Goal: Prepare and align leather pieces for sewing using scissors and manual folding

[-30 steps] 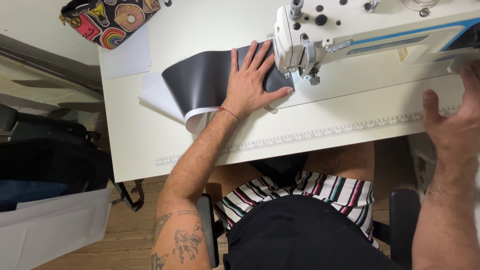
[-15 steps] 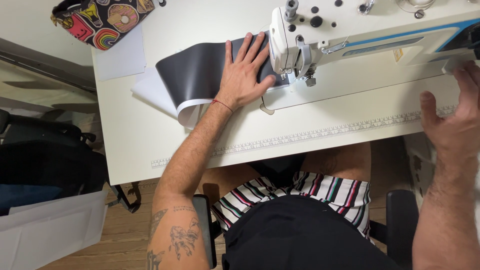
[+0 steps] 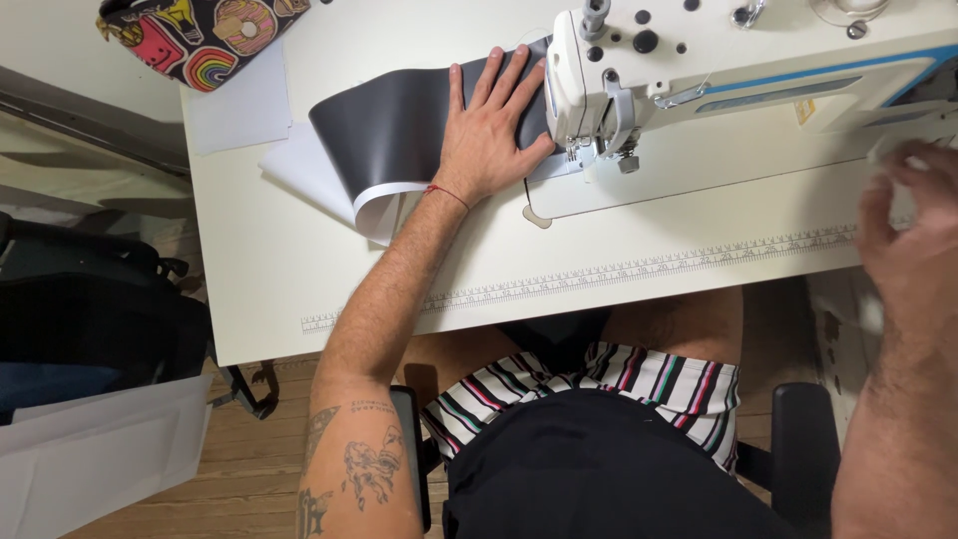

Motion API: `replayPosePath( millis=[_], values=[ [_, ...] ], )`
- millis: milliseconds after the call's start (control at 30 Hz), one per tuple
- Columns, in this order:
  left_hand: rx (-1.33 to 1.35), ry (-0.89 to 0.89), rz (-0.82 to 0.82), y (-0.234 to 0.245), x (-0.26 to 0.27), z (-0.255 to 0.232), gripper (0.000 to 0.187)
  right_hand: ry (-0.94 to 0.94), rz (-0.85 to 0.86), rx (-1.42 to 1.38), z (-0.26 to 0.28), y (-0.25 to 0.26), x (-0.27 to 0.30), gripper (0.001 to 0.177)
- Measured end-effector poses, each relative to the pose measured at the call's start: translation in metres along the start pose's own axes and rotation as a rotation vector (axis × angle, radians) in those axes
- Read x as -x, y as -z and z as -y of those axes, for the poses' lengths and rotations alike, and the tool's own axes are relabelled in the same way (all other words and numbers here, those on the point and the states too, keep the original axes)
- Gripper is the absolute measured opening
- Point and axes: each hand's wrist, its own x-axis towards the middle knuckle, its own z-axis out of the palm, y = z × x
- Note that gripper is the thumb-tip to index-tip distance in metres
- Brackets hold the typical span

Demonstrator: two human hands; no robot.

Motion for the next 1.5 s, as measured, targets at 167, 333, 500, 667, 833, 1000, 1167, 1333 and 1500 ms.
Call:
replayPosePath(
  millis=[167, 333, 500, 667, 833, 1000, 1167, 1333, 1500],
  values=[
    [0.004, -0.012, -0.018, 0.001, 0.001, -0.002, 0.080, -0.053, -0.003, 0.106, 0.002, -0.003, 0.006, 0.014],
    [0.016, -0.005, 0.011, 0.004, 0.004, -0.006, 0.080, -0.023, -0.066, -0.004, -0.011, -0.022, 0.015, 0.013],
    [0.037, 0.017, 0.033, 0.008, 0.007, -0.009, 0.079, -0.095, -0.097, 0.196, 0.002, -0.020, 0.025, 0.042],
    [-0.001, 0.046, -0.001, 0.003, 0.004, -0.007, 0.079, -0.068, -0.153, 0.009, 0.015, -0.019, 0.020, 0.042],
    [-0.001, 0.102, -0.063, 0.001, 0.006, -0.007, 0.078, -0.047, -0.189, 0.012, 0.027, -0.016, 0.024, 0.037],
    [-0.024, 0.191, -0.052, -0.001, 0.009, -0.001, 0.079, -0.085, -0.192, -0.030, 0.026, -0.018, 0.035, 0.029],
    [-0.008, 0.296, -0.021, 0.008, 0.022, -0.004, 0.083, -0.133, -0.194, -0.024, 0.025, -0.017, 0.050, 0.029],
    [-0.051, 0.385, 0.019, 0.014, 0.037, -0.002, 0.079, -0.098, -0.212, 0.011, 0.024, -0.014, 0.055, 0.028],
    [-0.091, 0.484, -0.088, 0.009, 0.050, -0.009, 0.076, -0.069, -0.254, -0.028, 0.028, -0.005, 0.055, 0.023]
  ],
)
